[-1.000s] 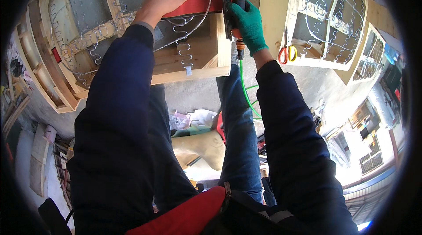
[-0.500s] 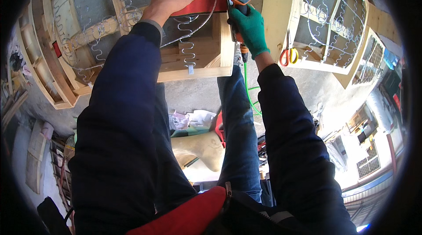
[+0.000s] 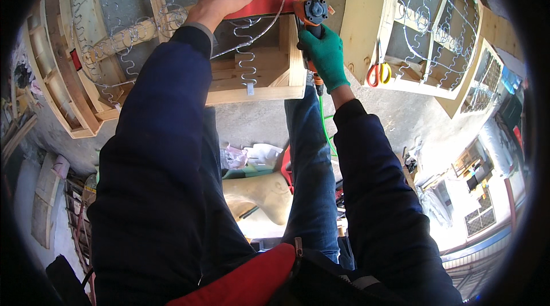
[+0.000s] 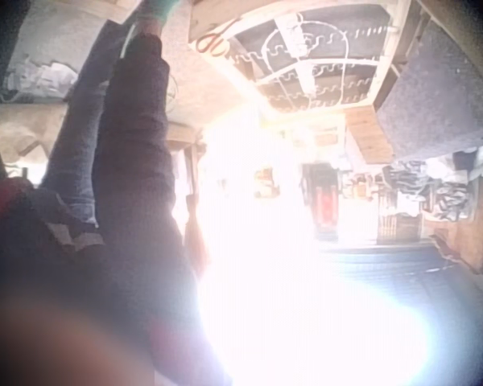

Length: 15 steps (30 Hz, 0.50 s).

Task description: The person uses a pneumatic staple gun to attach red fabric strips over metal springs on a wooden frame. They repeatedly position the fabric, staple it in place, and trim excess with scissors.

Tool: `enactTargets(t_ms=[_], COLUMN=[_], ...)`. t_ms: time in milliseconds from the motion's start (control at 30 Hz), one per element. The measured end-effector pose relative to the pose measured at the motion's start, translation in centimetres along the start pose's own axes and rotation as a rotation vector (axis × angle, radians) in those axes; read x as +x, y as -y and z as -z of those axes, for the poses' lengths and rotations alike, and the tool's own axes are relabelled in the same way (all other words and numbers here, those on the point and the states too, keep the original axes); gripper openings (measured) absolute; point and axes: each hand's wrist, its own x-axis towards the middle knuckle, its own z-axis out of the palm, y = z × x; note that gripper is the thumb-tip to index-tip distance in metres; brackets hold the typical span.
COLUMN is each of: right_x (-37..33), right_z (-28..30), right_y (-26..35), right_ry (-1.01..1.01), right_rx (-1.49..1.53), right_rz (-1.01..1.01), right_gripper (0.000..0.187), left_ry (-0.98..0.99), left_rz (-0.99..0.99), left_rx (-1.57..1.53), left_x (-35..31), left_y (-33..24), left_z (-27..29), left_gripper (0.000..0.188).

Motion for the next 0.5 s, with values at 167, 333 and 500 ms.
enactTargets(t_ms=[167,333,500], right_x=[-0.9,-0.9,-2.1], right_z=[0.2,1.2,5.8], right_y=[-0.3,-1.0,-3.3], right_ry=[0.026,0.006,0.012], right_rx=[-0.050,-0.021,0.121], right_rz=[-0.088,-0.063,-0.109], right_gripper=[0.030,0.028,0.028], left_ry=[0.005,0.024,0.345], left_rz=[-0.015,0.004,0.051], left_rx=[0.002,-0.018,-0.147], left_x=[0.1,-0.4,-2.1], left_y=[0.1,0.5,1.0], left_z=[0.2,1.1,4.5], left_gripper=[0.030,0.038,0.056])
